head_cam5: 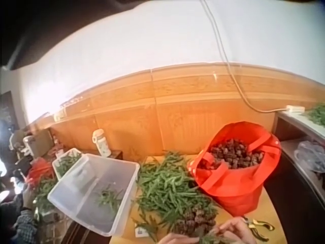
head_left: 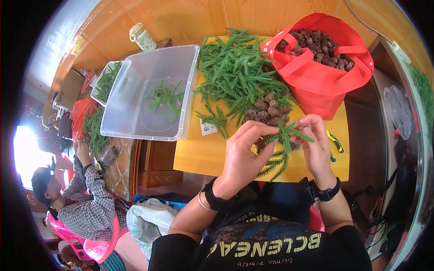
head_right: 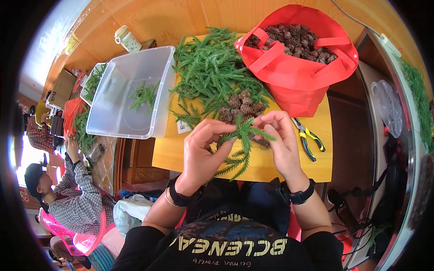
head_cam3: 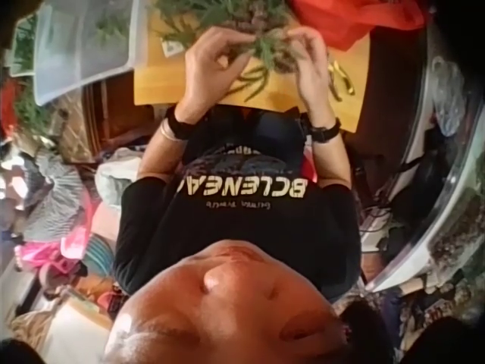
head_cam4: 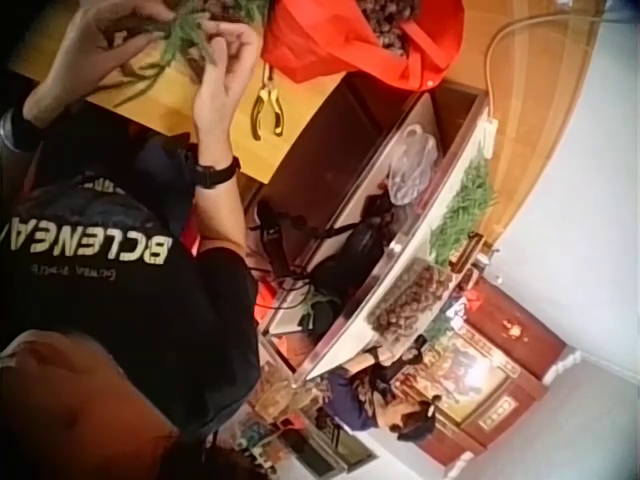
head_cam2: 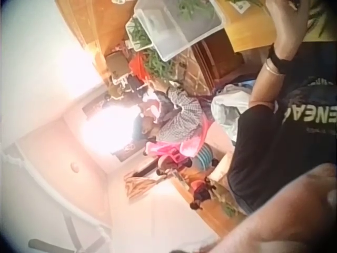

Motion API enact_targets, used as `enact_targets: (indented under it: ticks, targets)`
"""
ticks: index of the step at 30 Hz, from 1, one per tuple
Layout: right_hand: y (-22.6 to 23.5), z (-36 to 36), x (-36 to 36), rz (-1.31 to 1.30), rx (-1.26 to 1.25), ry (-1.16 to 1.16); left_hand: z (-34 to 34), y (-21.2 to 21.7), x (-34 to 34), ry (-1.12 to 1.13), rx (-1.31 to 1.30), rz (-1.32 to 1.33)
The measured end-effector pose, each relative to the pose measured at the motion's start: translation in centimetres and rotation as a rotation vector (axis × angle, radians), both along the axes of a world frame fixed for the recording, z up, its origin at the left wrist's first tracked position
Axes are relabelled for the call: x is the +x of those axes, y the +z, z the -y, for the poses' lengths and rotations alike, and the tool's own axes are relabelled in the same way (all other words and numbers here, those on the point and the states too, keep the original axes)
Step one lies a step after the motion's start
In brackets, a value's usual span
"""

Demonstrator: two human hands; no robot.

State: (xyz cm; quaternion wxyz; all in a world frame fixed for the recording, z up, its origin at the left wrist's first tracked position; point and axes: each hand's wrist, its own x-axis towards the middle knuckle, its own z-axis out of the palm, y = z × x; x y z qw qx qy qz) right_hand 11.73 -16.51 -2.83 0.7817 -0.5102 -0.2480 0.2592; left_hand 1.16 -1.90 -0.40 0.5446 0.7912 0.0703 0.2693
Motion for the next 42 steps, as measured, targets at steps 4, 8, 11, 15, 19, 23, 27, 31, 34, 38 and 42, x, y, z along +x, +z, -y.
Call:
enact_targets:
  ticks: [4,8,11,15,19,23,27,31,34,38,42]
  targets:
    - [0.1,0.5,-0.7,0.252,0.002,-0.162,-0.1,-0.2,0.1,0.036,0.116,0.090]
    - [0.7,1.1,-0.9,0.917,-0.108,-0.438,-0.2,0.2,-0.1,0.071,0.180,0.097]
    - [2.1,0.2,-2.3,1.212,-0.340,-0.357,0.2,0.2,-0.1,0.085,0.128,0.069]
    - [1.5,-0.4,-2.9,1.192,-0.520,-0.253,0.7,0.3,0.0,0.087,0.114,0.054]
    - [1.0,-0.7,-2.9,1.158,-0.508,-0.264,0.8,0.3,-0.1,0.079,0.058,0.034]
    - [1.1,-0.7,-2.8,1.106,-0.474,-0.266,0.6,0.4,-0.1,0.062,0.073,0.028]
    - [1.4,-0.5,-2.9,1.051,-0.510,-0.239,0.6,0.4,0.0,0.032,0.036,-0.002]
    - [1.3,-0.4,-2.8,0.955,-0.525,-0.216,0.4,0.4,-0.1,0.007,0.005,-0.046]
    - [1.3,-0.5,-2.7,0.930,-0.521,-0.210,0.2,0.4,-0.1,-0.010,-0.061,-0.084]
    - [1.3,-0.4,-2.7,0.904,-0.512,-0.204,0.1,0.2,-0.1,-0.039,-0.077,-0.110]
    - [1.6,-0.3,-2.6,0.871,-0.513,-0.184,0.0,0.3,-0.2,-0.057,-0.090,-0.119]
